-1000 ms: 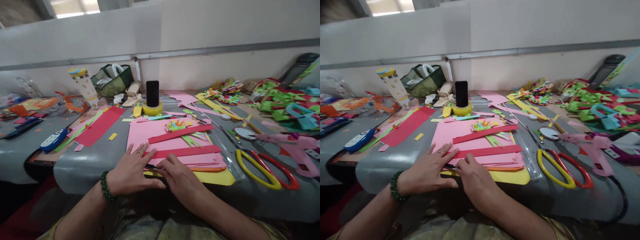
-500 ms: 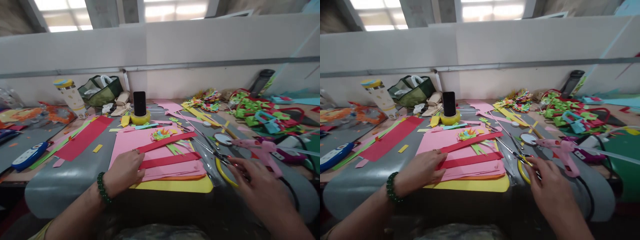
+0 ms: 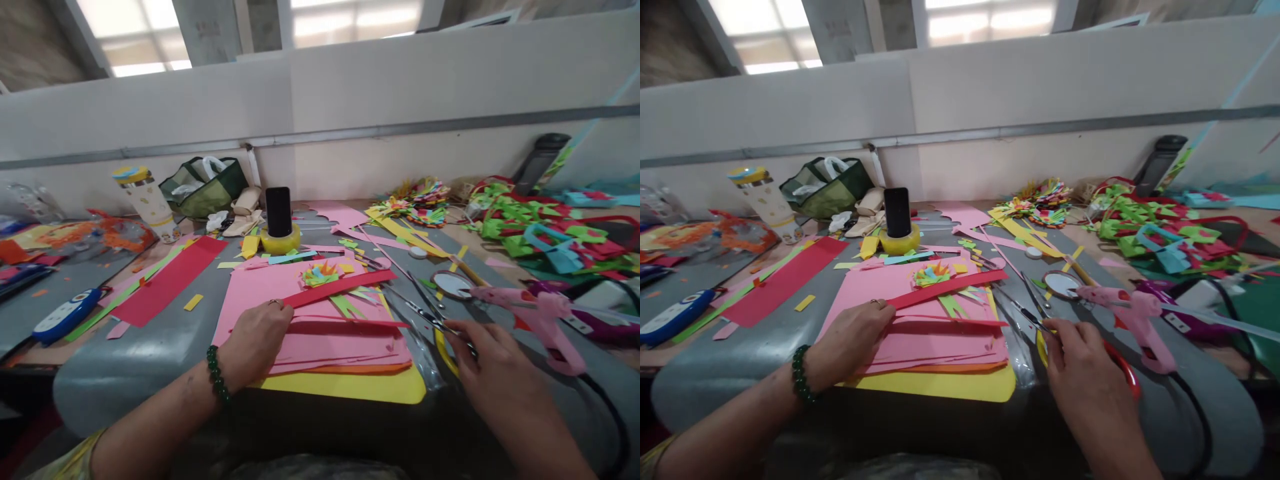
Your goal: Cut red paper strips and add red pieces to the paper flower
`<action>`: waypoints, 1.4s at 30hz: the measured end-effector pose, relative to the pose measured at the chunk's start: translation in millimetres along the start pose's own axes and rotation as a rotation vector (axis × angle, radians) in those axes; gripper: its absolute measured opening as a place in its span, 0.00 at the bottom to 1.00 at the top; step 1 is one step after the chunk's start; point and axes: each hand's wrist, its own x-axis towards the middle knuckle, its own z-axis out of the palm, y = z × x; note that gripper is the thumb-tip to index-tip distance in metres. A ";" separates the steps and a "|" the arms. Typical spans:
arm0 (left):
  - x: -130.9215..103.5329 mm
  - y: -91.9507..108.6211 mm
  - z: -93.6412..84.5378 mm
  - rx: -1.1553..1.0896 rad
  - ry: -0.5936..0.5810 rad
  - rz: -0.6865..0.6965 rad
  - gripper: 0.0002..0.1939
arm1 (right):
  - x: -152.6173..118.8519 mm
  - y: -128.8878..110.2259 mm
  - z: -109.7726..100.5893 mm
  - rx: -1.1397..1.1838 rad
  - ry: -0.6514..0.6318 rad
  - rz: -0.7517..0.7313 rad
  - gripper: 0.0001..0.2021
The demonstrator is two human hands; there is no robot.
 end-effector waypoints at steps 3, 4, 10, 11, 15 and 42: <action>8.6 -8.4 -17.3 -0.284 -0.005 -0.044 0.10 | -1.4 -1.2 3.1 -0.053 -0.067 0.004 0.16; 13.6 -13.2 -24.6 -0.451 -0.021 -0.058 0.10 | -1.9 -2.1 4.1 -0.061 -0.078 -0.003 0.17; 64.2 -53.5 -38.4 -1.257 -0.388 -0.123 0.09 | -3.7 -2.2 8.7 -0.092 -0.041 -0.181 0.17; 71.7 -59.3 -34.2 -1.257 -0.412 -0.123 0.09 | -2.8 -1.1 6.2 -0.080 -0.028 -0.201 0.16; 83.8 -73.7 -17.9 -1.260 -0.531 -0.107 0.14 | 11.7 -3.8 -17.4 0.026 0.026 -0.289 0.15; 72.6 -48.0 -26.2 -1.224 -0.365 0.041 0.06 | 121.5 -141.2 -34.9 0.189 -0.658 -0.884 0.05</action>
